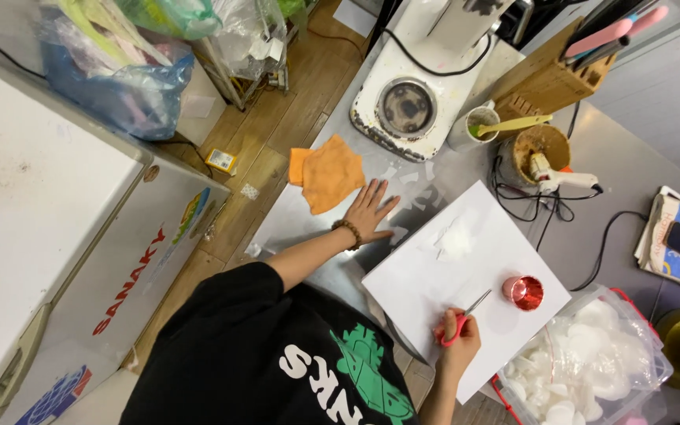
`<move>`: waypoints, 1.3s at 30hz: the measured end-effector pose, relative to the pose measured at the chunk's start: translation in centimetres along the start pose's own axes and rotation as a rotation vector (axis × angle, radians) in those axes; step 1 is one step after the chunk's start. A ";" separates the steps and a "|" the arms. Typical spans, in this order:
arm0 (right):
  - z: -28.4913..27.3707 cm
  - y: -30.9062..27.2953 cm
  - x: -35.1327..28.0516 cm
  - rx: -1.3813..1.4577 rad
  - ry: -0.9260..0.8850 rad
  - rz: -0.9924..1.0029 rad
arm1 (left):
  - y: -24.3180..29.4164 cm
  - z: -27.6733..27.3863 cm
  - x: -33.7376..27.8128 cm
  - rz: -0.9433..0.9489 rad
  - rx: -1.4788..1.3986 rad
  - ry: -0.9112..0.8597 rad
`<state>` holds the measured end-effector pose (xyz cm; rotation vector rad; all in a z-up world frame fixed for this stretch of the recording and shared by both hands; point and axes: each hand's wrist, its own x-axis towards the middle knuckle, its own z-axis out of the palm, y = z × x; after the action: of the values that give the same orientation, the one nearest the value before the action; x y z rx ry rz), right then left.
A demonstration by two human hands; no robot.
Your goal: Cutting out circular shapes from sheets of rice paper using scissors on a prep table.
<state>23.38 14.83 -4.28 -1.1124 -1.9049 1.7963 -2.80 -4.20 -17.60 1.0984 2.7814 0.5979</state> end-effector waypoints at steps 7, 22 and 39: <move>-0.4 0.3 0.5 0.004 0.001 0.017 | 0.4 8.3 10.1 0.089 -0.029 0.109; -0.6 -0.5 0.5 -0.037 0.010 0.058 | 0.1 -1.1 2.6 0.228 -0.327 0.014; 0.5 -1.2 -1.0 -0.083 0.004 -0.028 | -1.8 5.5 -0.7 -0.463 -1.263 -0.105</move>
<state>23.36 13.88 -2.97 -1.1096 -1.9996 1.7134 -2.17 -4.10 -23.38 0.1784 1.7558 1.7195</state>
